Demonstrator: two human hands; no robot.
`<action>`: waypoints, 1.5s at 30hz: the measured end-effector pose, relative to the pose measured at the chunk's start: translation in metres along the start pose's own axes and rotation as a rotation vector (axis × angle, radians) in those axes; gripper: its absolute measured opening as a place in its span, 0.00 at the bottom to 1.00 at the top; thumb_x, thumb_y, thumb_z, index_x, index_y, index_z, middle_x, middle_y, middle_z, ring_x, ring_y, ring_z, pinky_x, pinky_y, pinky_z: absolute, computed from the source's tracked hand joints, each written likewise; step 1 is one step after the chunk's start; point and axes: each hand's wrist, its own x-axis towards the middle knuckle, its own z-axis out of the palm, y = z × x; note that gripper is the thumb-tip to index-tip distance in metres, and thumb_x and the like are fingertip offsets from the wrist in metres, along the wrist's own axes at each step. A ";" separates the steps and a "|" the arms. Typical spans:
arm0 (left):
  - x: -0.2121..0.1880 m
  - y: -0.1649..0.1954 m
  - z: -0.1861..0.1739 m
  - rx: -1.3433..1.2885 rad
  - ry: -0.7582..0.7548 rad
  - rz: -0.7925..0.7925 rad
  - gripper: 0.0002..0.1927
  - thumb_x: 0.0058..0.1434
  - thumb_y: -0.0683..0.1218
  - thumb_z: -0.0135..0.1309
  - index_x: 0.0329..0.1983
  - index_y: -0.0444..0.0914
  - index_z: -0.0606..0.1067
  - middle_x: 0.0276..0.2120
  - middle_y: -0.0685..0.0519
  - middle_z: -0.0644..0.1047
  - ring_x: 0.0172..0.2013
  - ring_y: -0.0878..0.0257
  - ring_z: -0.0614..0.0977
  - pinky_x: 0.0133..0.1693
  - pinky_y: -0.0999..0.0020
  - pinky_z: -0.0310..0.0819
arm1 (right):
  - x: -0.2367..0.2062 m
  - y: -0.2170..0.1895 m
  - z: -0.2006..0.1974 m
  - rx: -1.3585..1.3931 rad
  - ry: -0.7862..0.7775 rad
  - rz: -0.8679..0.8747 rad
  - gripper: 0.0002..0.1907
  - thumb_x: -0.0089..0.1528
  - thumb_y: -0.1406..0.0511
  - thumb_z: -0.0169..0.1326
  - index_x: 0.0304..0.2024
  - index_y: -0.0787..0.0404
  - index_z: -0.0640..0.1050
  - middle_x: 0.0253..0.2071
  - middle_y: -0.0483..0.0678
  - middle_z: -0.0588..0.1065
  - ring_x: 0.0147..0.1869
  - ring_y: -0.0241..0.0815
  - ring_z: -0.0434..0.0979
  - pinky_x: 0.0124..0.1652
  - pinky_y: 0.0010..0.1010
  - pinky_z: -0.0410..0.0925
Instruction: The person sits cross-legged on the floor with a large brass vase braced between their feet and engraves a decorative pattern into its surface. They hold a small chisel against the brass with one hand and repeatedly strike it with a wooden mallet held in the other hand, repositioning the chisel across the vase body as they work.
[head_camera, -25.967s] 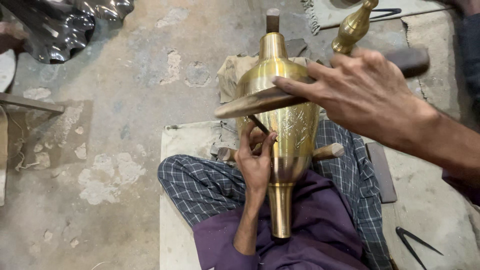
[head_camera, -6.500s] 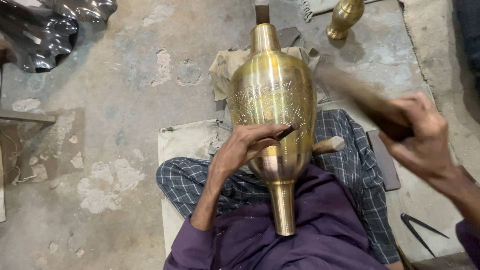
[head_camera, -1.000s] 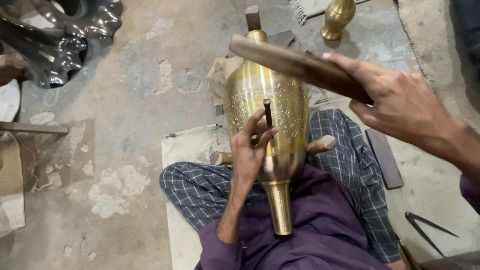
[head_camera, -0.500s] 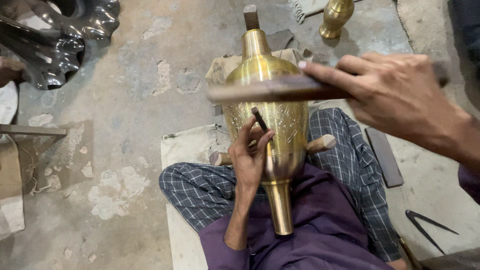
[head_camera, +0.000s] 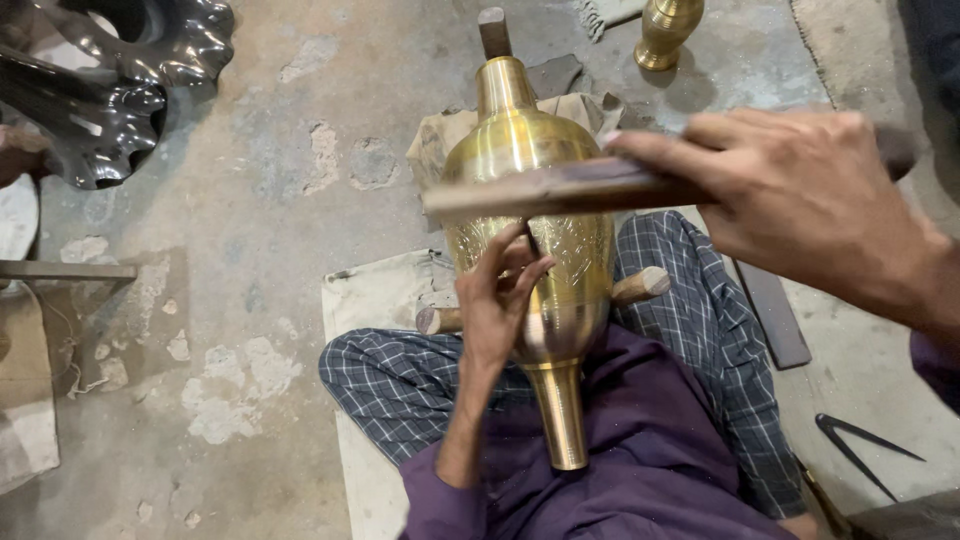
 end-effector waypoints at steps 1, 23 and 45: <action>0.008 -0.001 -0.002 -0.010 -0.080 0.036 0.23 0.67 0.43 0.61 0.64 0.46 0.71 0.41 0.49 0.86 0.38 0.60 0.90 0.36 0.66 0.88 | -0.004 0.003 0.008 0.056 0.041 0.018 0.31 0.67 0.58 0.51 0.74 0.43 0.67 0.40 0.42 0.77 0.30 0.32 0.77 0.28 0.24 0.72; 0.072 0.066 -0.028 0.317 -0.869 0.235 0.26 0.60 0.46 0.55 0.63 0.54 0.73 0.44 0.59 0.85 0.28 0.66 0.84 0.36 0.62 0.82 | -0.117 -0.076 0.159 0.997 0.459 0.544 0.19 0.58 0.74 0.58 0.51 0.63 0.73 0.41 0.48 0.75 0.44 0.39 0.77 0.42 0.34 0.74; 0.047 0.045 -0.028 0.281 -0.525 0.186 0.26 0.63 0.45 0.58 0.66 0.50 0.72 0.41 0.54 0.85 0.35 0.62 0.87 0.39 0.61 0.84 | -0.102 -0.031 0.127 0.629 -0.096 0.604 0.29 0.61 0.71 0.59 0.65 0.50 0.73 0.40 0.51 0.81 0.31 0.44 0.80 0.31 0.37 0.77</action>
